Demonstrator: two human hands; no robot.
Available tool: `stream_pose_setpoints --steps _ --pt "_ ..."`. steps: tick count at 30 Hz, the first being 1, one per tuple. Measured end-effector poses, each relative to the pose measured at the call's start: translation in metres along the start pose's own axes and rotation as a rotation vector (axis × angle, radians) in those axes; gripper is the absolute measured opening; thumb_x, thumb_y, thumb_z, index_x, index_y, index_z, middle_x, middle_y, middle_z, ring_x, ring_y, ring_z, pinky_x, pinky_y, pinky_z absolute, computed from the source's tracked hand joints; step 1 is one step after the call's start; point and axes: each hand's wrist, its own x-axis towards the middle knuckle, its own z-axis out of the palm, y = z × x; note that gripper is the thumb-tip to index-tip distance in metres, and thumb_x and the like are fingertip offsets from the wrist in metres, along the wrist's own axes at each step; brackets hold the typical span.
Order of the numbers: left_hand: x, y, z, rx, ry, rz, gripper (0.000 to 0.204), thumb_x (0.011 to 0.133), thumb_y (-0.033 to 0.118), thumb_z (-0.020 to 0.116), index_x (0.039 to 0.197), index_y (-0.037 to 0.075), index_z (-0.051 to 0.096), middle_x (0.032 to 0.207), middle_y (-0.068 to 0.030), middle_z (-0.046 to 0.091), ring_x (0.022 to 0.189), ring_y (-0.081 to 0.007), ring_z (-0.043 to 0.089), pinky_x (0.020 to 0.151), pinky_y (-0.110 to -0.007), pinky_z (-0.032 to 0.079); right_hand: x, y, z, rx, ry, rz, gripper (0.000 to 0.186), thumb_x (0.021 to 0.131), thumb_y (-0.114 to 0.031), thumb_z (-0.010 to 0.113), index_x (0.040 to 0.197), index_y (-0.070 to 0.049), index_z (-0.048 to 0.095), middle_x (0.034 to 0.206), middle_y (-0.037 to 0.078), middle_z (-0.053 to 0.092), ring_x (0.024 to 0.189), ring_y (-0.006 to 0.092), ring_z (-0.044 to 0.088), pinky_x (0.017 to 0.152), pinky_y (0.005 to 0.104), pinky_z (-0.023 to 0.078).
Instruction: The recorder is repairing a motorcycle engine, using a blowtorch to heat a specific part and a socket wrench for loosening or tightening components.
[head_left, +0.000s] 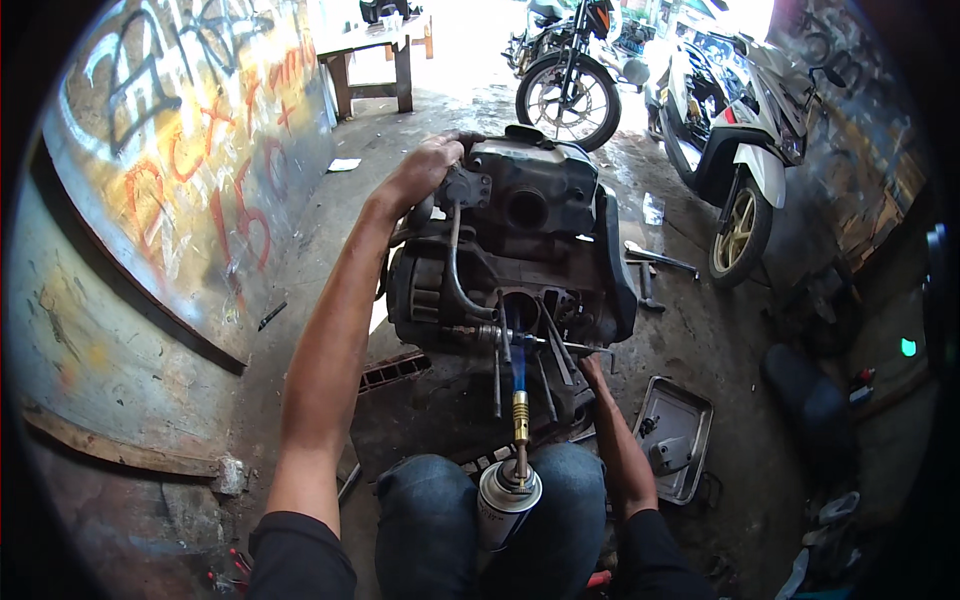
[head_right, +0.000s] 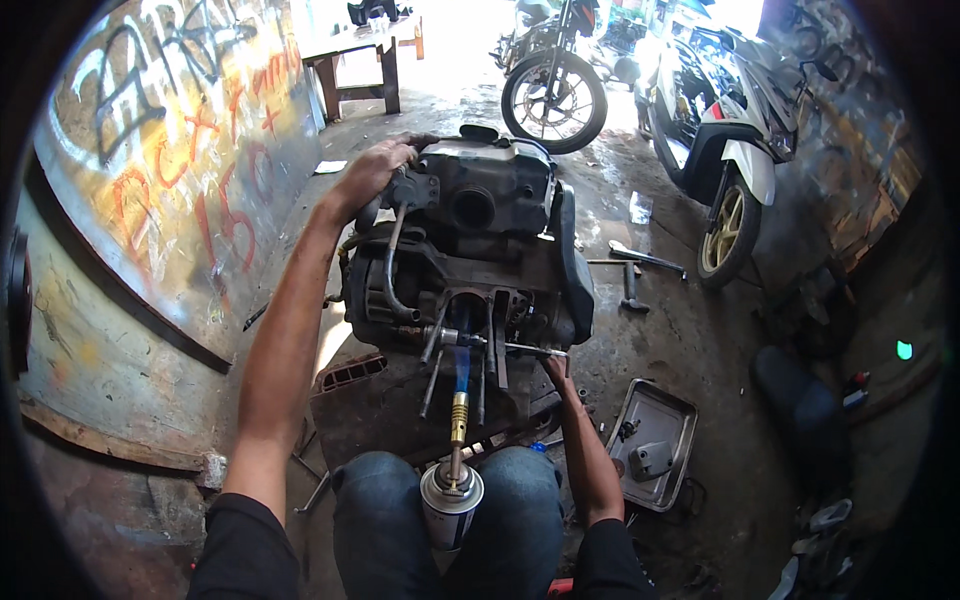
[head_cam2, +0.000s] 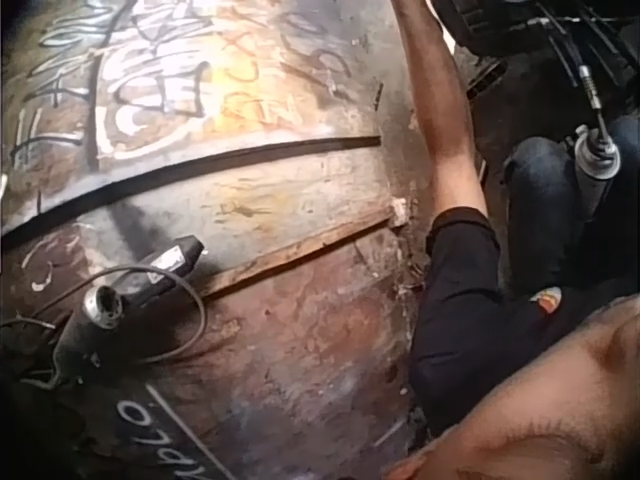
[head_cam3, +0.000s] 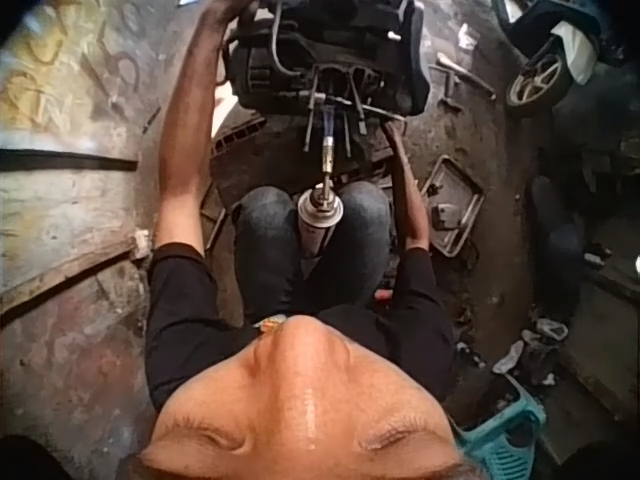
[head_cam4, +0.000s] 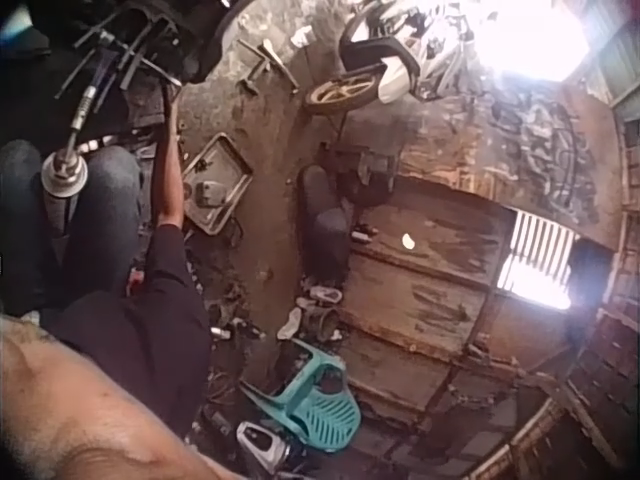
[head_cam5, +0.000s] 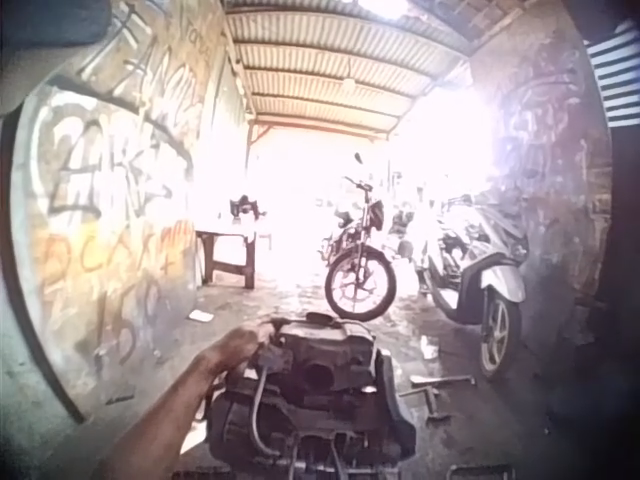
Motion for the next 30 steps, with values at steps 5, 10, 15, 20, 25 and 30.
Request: stream_pose_setpoints --steps 5,10,15,20,25,30 --pt "0.007 0.036 -0.013 -0.494 -0.107 -0.394 0.040 0.096 0.020 0.041 0.116 -0.010 0.057 0.118 -0.0179 0.059 0.108 -0.0232 0.054 0.098 -0.032 0.039 -0.004 0.001 -0.021 -0.023 0.014 0.120 0.011 0.089 -0.012 0.053 0.086 -0.004 0.060 0.078 0.016 0.057 0.070 0.0328 0.054 0.062 0.0442 0.043" --pt "0.006 0.033 -0.016 -0.490 -0.108 -0.448 0.034 0.098 0.023 0.042 0.101 -0.005 0.060 0.118 -0.0218 0.058 0.112 -0.0307 0.053 0.100 -0.034 0.036 0.001 -0.020 -0.030 0.130 -0.102 0.375 0.029 0.091 -0.019 0.042 0.105 -0.003 0.061 0.107 0.026 0.062 0.094 0.0366 0.059 0.079 0.0444 0.045" --pt "0.007 0.025 -0.015 -0.606 -0.103 -0.529 0.035 0.096 0.023 0.044 0.111 -0.004 0.061 0.107 -0.0109 0.062 0.097 -0.0173 0.056 0.089 -0.028 0.043 0.001 -0.003 -0.025 0.202 0.106 0.074 0.024 0.091 -0.018 0.048 0.103 -0.001 0.060 0.098 0.018 0.063 0.090 0.0291 0.059 0.077 0.0421 0.045" --pt "0.017 0.040 -0.018 -0.643 -0.163 -0.596 0.035 0.095 0.026 0.048 0.111 -0.001 0.062 0.095 -0.0015 0.060 0.083 -0.0072 0.052 0.078 -0.022 0.044 -0.011 -0.005 -0.038 0.055 0.261 -0.091 0.021 0.091 -0.012 0.042 0.074 -0.003 0.052 0.066 0.015 0.044 0.059 0.0241 0.045 0.055 0.0428 0.034" --pt "0.017 0.043 -0.028 -0.646 -0.271 -0.690 0.035 0.097 0.027 0.047 0.110 -0.002 0.063 0.090 -0.0012 0.060 0.082 -0.0077 0.053 0.076 -0.024 0.045 -0.002 -0.056 -0.063 0.278 0.190 0.093 0.027 0.094 -0.017 0.043 0.070 -0.005 0.037 0.067 -0.001 0.028 0.063 0.0103 0.028 0.052 0.0358 0.024" --pt "0.015 0.044 -0.031 -0.566 -0.247 -0.660 0.037 0.100 0.030 0.046 0.111 -0.001 0.063 0.091 -0.0008 0.061 0.081 -0.0079 0.054 0.076 -0.025 0.046 0.001 -0.057 -0.065 0.451 0.039 0.369 0.036 0.093 -0.018 0.052 0.125 0.000 0.054 0.121 0.016 0.060 0.112 0.0279 0.055 0.095 0.0378 0.042"
